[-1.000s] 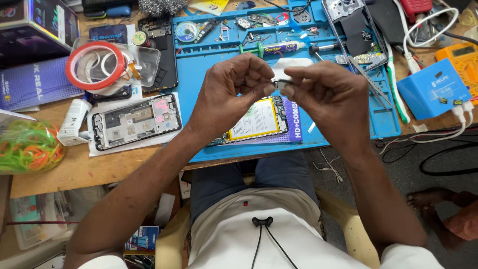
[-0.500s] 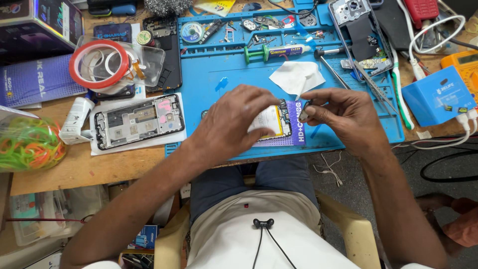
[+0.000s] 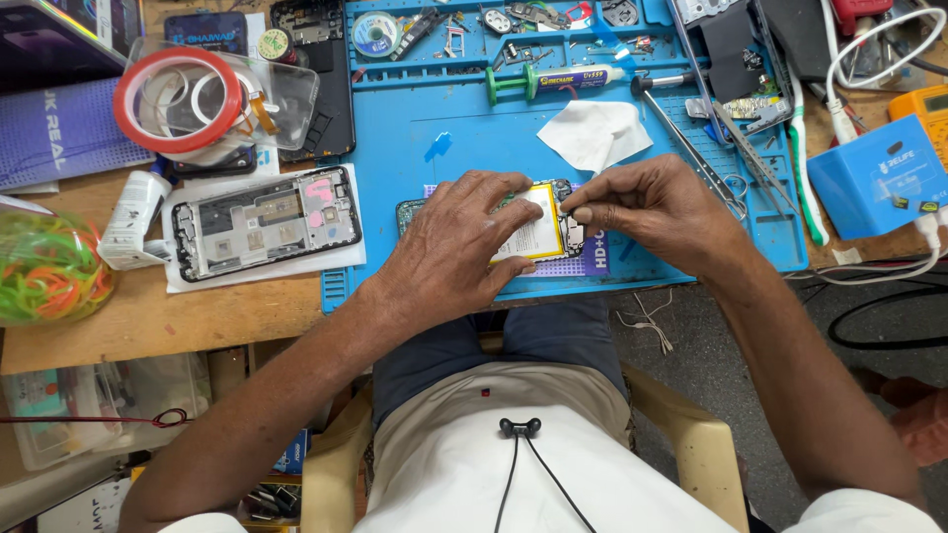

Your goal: The person disassembles a smartphone, removes the battery, and uses tweezers to adjust internal components and connectors. They then place a new battery into the phone chassis and continue working on the internal assembly.

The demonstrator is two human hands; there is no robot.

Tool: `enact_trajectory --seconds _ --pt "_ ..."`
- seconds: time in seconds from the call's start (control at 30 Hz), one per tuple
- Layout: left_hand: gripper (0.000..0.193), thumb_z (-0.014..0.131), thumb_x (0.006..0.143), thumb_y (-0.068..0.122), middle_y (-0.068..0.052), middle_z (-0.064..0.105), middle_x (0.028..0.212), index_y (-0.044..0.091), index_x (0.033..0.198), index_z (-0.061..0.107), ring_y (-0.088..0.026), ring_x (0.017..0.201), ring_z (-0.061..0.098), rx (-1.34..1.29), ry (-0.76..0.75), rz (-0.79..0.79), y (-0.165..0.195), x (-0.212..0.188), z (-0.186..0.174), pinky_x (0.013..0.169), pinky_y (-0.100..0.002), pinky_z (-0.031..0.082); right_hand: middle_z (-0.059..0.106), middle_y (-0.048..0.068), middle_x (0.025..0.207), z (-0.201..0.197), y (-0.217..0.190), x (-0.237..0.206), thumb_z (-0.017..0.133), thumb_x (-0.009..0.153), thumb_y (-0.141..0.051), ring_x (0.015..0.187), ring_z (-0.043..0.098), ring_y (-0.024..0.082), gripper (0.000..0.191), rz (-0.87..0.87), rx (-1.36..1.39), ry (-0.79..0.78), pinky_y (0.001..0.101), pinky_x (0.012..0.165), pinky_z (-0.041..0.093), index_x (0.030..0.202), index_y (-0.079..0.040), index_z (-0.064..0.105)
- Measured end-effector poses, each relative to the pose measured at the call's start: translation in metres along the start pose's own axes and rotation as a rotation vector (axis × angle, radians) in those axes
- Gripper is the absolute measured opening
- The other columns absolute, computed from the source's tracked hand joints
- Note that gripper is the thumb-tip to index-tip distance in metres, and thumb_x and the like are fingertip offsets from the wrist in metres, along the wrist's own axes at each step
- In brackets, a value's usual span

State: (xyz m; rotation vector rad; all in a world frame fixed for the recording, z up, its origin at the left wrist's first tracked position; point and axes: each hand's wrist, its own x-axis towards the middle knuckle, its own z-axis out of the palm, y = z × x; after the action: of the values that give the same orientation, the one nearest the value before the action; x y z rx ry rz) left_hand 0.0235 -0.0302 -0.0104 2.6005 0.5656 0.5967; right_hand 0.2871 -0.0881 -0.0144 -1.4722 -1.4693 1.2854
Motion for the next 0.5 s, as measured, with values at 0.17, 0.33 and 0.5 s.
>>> enact_trajectory --seconds 0.17,0.33,0.5 --pt "0.053 0.083 0.081 0.029 -0.014 0.057 0.135 0.008 0.125 0.062 -0.033 0.125 0.054 -0.011 0.005 -0.003 -0.0005 -0.0002 0.0013 0.097 -0.05 0.045 0.08 0.011 0.095 -0.0006 -0.0003 0.0007 0.072 0.091 -0.003 0.086 0.074 0.011 0.02 0.002 -0.013 -0.009 0.0241 0.077 0.062 0.11 -0.001 0.077" --pt "0.052 0.083 0.081 0.027 -0.015 0.057 0.135 0.008 0.125 0.063 -0.033 0.125 0.054 0.005 0.003 0.002 0.0002 0.0006 0.0013 0.098 -0.05 0.045 0.08 0.012 0.093 0.0007 -0.0008 -0.0005 0.073 0.089 -0.006 0.084 0.075 0.011 0.02 0.015 -0.049 -0.008 0.0242 0.075 0.063 0.107 -0.002 0.078" --pt "0.053 0.083 0.08 0.026 -0.014 0.057 0.136 0.008 0.126 0.063 -0.032 0.127 0.054 0.001 0.006 0.005 0.0002 0.0 0.0016 0.099 -0.05 0.045 0.08 0.011 0.092 0.0028 -0.0027 -0.0006 0.074 0.088 -0.006 0.082 0.075 0.011 0.019 -0.006 -0.073 0.008 0.0234 0.074 0.063 0.106 -0.002 0.079"
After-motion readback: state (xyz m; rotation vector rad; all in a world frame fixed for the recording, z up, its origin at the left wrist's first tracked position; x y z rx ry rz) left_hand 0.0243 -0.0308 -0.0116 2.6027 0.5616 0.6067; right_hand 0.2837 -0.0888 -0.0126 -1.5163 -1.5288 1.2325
